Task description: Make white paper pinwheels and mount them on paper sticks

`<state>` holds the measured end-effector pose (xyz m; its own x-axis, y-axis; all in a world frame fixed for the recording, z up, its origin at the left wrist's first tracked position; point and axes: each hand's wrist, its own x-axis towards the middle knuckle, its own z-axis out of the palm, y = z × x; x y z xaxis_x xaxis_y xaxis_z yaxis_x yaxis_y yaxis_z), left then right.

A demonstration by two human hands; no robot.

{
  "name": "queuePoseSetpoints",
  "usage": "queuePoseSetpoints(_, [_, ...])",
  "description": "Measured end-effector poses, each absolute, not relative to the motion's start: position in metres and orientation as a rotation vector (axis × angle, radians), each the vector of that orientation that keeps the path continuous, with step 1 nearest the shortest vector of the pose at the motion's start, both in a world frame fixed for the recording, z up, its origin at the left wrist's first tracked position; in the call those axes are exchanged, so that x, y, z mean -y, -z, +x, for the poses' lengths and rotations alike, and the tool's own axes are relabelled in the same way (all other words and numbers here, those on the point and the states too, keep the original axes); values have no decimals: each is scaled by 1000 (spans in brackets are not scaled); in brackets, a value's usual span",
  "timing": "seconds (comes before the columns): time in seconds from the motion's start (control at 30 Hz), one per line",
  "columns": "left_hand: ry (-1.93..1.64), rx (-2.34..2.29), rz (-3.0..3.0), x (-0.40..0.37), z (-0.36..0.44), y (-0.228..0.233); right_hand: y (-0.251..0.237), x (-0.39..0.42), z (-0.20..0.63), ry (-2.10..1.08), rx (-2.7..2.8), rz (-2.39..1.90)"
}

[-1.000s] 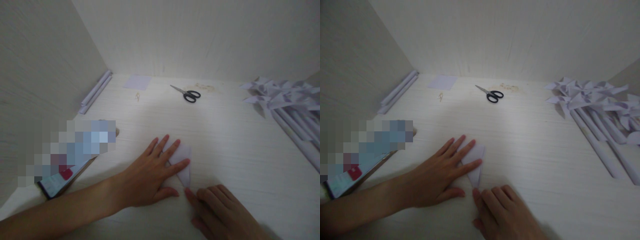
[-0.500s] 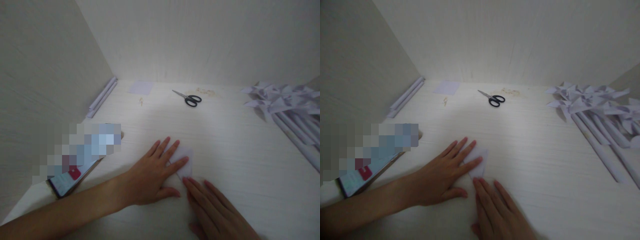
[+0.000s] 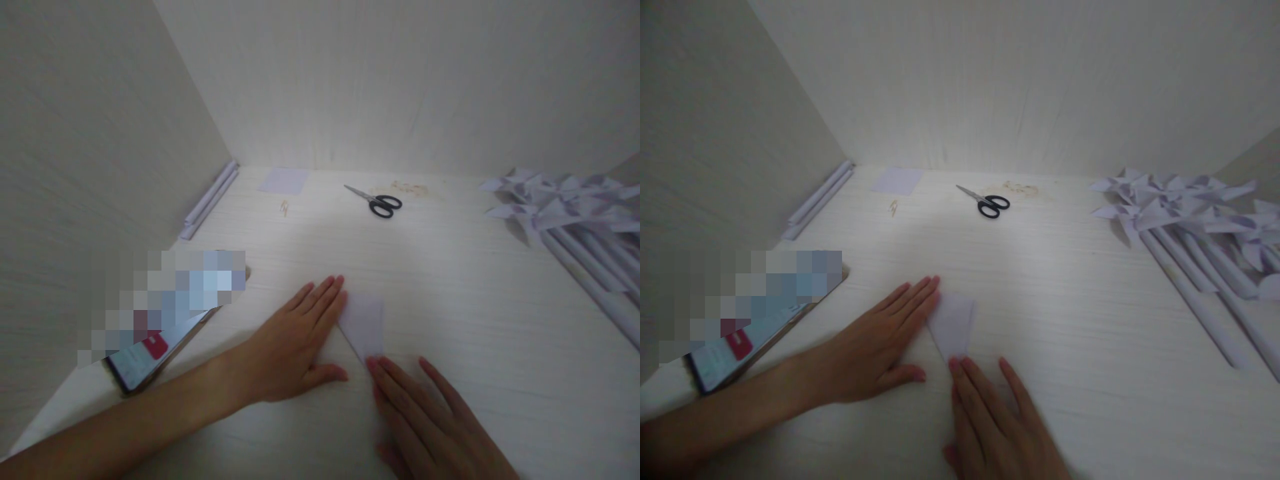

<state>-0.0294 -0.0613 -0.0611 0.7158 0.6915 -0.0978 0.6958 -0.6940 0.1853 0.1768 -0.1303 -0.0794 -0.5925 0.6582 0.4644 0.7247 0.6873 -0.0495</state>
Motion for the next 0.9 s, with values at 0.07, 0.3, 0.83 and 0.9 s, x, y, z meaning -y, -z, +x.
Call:
queuePoseSetpoints(0.07, [49, -1075, 2710, 61, -31, 59, 77, 130, 178, 227, 2458, -1082])
queuePoseSetpoints(0.3, [49, -1090, 2689, 72, -32, 55, 71, 137, 178, 279, 2458, -1192])
queuePoseSetpoints(0.83, [-79, -1074, 2636, 89, -22, 55, 81, 145, 156, 584, 2554, -1156])
queuePoseSetpoints(0.9, [-76, -1094, 2646, 89, -21, 56, 82, 146, 155, 576, 2566, -1182])
